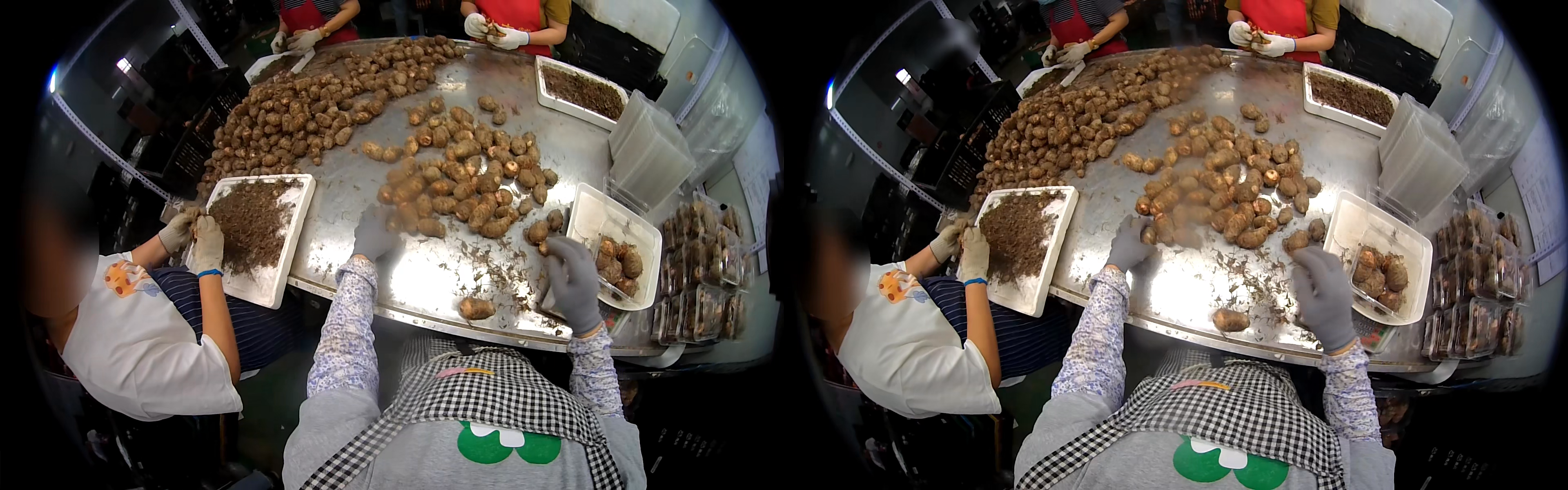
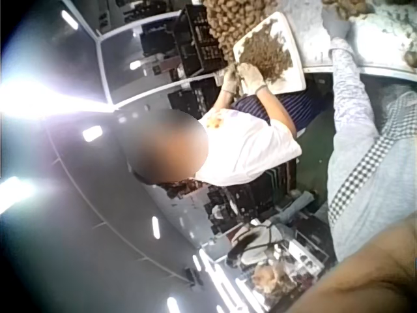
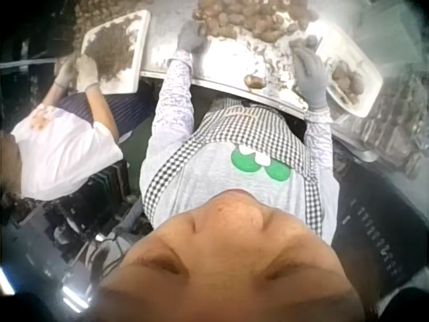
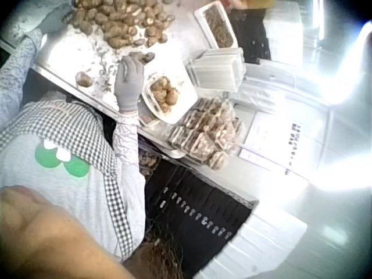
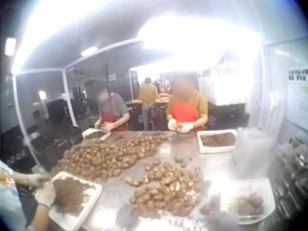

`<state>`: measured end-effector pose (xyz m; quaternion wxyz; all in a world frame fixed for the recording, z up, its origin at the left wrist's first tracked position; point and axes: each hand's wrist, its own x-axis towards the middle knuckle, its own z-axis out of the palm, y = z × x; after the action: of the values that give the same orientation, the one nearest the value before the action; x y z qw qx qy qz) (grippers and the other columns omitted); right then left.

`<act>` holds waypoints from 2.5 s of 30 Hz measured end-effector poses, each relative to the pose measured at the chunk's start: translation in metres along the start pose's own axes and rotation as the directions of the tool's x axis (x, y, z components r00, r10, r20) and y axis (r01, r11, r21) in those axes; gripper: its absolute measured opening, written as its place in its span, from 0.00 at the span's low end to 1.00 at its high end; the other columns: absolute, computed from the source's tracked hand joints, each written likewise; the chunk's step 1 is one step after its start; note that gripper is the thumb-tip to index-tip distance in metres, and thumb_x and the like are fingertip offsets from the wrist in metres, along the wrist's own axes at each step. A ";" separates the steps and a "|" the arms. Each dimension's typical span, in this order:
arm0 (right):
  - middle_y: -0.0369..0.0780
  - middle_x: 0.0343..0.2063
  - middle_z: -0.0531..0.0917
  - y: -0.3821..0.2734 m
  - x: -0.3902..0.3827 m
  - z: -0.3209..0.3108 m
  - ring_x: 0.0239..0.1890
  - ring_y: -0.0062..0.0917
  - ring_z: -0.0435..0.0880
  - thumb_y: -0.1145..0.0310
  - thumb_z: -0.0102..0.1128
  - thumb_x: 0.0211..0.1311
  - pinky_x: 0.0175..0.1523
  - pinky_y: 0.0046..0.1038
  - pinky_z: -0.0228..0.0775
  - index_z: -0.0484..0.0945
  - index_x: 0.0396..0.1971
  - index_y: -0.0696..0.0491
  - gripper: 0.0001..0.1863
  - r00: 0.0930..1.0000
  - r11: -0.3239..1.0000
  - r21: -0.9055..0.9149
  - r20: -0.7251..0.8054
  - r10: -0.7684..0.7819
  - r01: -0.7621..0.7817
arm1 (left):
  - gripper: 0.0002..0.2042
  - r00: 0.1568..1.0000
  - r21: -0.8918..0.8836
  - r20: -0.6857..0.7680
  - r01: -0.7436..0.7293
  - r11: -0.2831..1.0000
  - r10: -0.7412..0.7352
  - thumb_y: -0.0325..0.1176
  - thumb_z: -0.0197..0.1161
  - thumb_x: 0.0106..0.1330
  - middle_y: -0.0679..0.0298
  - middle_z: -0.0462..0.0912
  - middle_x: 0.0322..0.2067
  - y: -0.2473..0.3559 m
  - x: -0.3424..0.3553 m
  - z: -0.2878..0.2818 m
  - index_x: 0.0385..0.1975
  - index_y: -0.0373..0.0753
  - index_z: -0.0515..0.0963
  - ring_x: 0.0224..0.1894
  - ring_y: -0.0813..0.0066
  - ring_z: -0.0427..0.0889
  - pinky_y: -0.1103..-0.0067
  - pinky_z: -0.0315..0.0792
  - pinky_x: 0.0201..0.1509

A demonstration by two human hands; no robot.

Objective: The person sorts brown root vegetables on a metal table, placing them into a white tray on a digital scale. After weighing, the person transfers the vegetables into clear plastic containers and stacks them. The person also handles a white styrofoam box and a cloth.

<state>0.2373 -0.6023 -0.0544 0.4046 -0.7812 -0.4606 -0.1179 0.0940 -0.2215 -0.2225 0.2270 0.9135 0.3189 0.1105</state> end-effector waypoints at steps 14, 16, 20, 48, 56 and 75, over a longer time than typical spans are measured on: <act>0.43 0.44 0.83 -0.024 0.004 0.057 0.47 0.38 0.83 0.70 0.62 0.62 0.50 0.36 0.76 0.80 0.52 0.51 0.17 0.952 0.986 0.133 0.301 0.057 -0.101 | 0.15 0.774 -0.400 0.457 0.618 -0.676 0.437 0.42 0.51 0.75 0.56 0.76 0.42 0.098 -0.059 -0.010 0.50 0.37 0.72 0.47 0.61 0.77 0.63 0.74 0.59; 0.43 0.45 0.83 -0.026 0.007 0.065 0.47 0.38 0.83 0.70 0.61 0.62 0.50 0.36 0.76 0.78 0.54 0.50 0.19 0.961 0.984 0.159 0.272 0.039 -0.085 | 0.18 0.750 -0.488 0.561 0.641 -0.592 0.350 0.43 0.48 0.78 0.56 0.74 0.51 0.125 -0.071 -0.022 0.57 0.38 0.69 0.54 0.62 0.75 0.68 0.72 0.60; 0.44 0.48 0.82 -0.017 0.006 0.072 0.48 0.39 0.82 0.68 0.63 0.60 0.52 0.35 0.76 0.76 0.57 0.50 0.23 0.966 0.982 0.180 0.259 0.016 -0.064 | 0.22 0.718 -0.405 0.560 0.672 -0.620 0.413 0.44 0.43 0.80 0.52 0.69 0.62 0.149 -0.076 -0.013 0.66 0.39 0.62 0.65 0.58 0.70 0.62 0.67 0.69; 0.37 0.35 0.83 0.044 -0.022 -0.049 0.32 0.18 0.79 0.68 0.63 0.65 0.39 0.22 0.73 0.81 0.45 0.61 0.13 0.811 0.834 0.412 -0.296 0.504 -0.368 | 0.28 0.890 -0.925 0.374 0.338 0.174 0.260 0.24 0.62 0.65 0.60 0.76 0.49 0.213 -0.105 -0.028 0.66 0.31 0.65 0.46 0.74 0.78 0.79 0.75 0.50; 0.43 0.30 0.86 0.079 -0.012 -0.106 0.33 0.29 0.85 0.58 0.62 0.65 0.42 0.30 0.76 0.82 0.44 0.58 0.18 0.685 0.801 0.142 -0.447 0.576 -0.581 | 0.27 0.794 -0.845 0.535 0.508 0.168 0.289 0.38 0.61 0.71 0.62 0.77 0.39 0.224 -0.106 -0.014 0.65 0.30 0.66 0.35 0.76 0.77 0.78 0.74 0.39; 0.41 0.37 0.86 0.029 -0.085 -0.042 0.37 0.32 0.86 0.62 0.63 0.64 0.43 0.32 0.79 0.82 0.48 0.52 0.15 0.967 0.971 -0.009 0.087 0.240 -0.240 | 0.23 0.739 -0.685 0.599 0.272 0.676 0.309 0.34 0.65 0.66 0.65 0.81 0.42 0.251 -0.119 -0.007 0.60 0.32 0.73 0.38 0.83 0.78 0.84 0.76 0.42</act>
<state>0.2220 -0.6937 -0.0904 0.3957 -0.8353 -0.3802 -0.0334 0.1327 -0.4684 -0.1014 0.6722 0.7208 0.1315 -0.1062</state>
